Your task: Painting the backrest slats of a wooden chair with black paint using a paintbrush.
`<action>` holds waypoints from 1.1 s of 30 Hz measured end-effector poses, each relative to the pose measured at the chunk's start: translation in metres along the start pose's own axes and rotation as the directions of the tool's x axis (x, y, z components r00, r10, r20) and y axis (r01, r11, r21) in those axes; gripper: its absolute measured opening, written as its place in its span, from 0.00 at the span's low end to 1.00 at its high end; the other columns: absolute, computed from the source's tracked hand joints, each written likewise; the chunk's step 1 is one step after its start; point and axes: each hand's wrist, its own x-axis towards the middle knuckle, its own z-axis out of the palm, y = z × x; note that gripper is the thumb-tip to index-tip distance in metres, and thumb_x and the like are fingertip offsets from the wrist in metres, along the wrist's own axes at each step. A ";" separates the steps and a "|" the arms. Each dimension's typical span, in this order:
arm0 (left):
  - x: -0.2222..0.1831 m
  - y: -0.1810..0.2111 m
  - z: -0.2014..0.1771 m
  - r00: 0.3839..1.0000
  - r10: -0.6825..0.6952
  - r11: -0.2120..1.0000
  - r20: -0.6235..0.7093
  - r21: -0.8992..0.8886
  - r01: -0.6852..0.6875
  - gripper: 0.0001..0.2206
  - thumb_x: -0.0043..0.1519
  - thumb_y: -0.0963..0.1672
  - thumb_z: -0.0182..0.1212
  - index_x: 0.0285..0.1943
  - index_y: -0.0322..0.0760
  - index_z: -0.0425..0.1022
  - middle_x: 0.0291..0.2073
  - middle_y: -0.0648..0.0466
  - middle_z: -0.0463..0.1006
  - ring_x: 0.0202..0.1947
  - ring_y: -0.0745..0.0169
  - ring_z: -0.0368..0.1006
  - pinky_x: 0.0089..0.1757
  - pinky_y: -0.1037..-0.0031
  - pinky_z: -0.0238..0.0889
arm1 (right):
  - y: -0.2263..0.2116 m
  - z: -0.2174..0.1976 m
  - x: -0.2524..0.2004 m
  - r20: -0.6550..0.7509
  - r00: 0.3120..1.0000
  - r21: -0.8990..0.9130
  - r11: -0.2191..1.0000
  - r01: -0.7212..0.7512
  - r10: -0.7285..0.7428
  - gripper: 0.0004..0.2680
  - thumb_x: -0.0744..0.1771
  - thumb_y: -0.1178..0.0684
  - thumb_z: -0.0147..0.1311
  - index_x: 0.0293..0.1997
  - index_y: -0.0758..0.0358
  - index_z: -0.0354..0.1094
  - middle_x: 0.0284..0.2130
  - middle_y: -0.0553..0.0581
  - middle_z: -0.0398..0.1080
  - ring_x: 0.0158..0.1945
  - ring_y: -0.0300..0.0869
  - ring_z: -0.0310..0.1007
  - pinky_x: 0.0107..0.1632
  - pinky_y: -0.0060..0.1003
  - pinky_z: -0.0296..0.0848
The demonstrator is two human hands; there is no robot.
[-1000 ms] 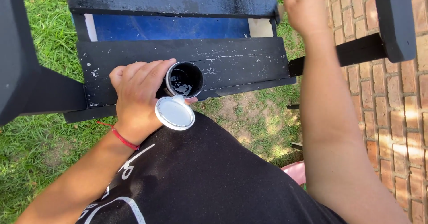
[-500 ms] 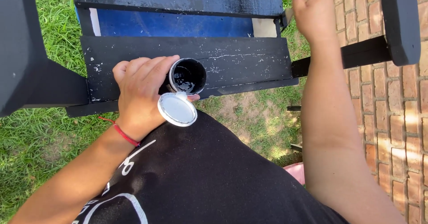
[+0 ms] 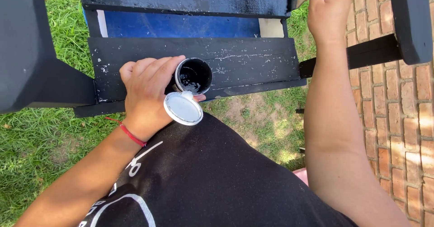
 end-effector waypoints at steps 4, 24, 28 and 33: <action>-0.001 0.000 0.001 1.000 0.002 1.000 -0.023 0.002 -0.002 0.32 0.52 0.63 0.65 0.54 0.42 0.76 0.46 0.56 0.80 0.46 0.51 0.72 0.47 0.60 0.47 | -0.024 0.012 0.008 0.116 0.977 0.023 0.983 -0.185 0.181 0.09 0.74 0.56 0.47 0.34 0.53 0.63 0.26 0.44 0.66 0.23 0.28 0.58 0.26 0.26 0.58; -0.003 -0.002 0.001 0.997 -0.029 0.999 -0.070 -0.046 0.026 0.33 0.51 0.63 0.64 0.55 0.42 0.75 0.46 0.56 0.80 0.47 0.53 0.73 0.49 0.61 0.48 | -0.031 0.056 0.009 0.079 0.997 -0.027 1.000 0.009 -0.007 0.09 0.70 0.56 0.50 0.28 0.56 0.63 0.22 0.48 0.64 0.24 0.36 0.60 0.26 0.36 0.58; -0.003 -0.002 0.003 0.997 -0.011 1.000 -0.076 -0.029 0.009 0.34 0.51 0.64 0.63 0.55 0.41 0.75 0.46 0.56 0.80 0.47 0.53 0.73 0.48 0.60 0.49 | -0.087 0.086 -0.011 -0.032 0.981 0.051 0.980 0.191 -0.189 0.09 0.67 0.51 0.49 0.27 0.60 0.68 0.21 0.53 0.70 0.27 0.45 0.67 0.35 0.45 0.65; -0.003 -0.002 0.002 0.998 -0.027 0.999 -0.056 -0.028 0.025 0.33 0.51 0.64 0.62 0.55 0.44 0.74 0.46 0.58 0.80 0.46 0.53 0.72 0.46 0.60 0.48 | -0.147 0.083 -0.013 0.327 0.931 0.480 0.877 -0.018 -0.161 0.06 0.69 0.51 0.51 0.37 0.58 0.72 0.19 0.49 0.69 0.22 0.32 0.68 0.26 0.26 0.67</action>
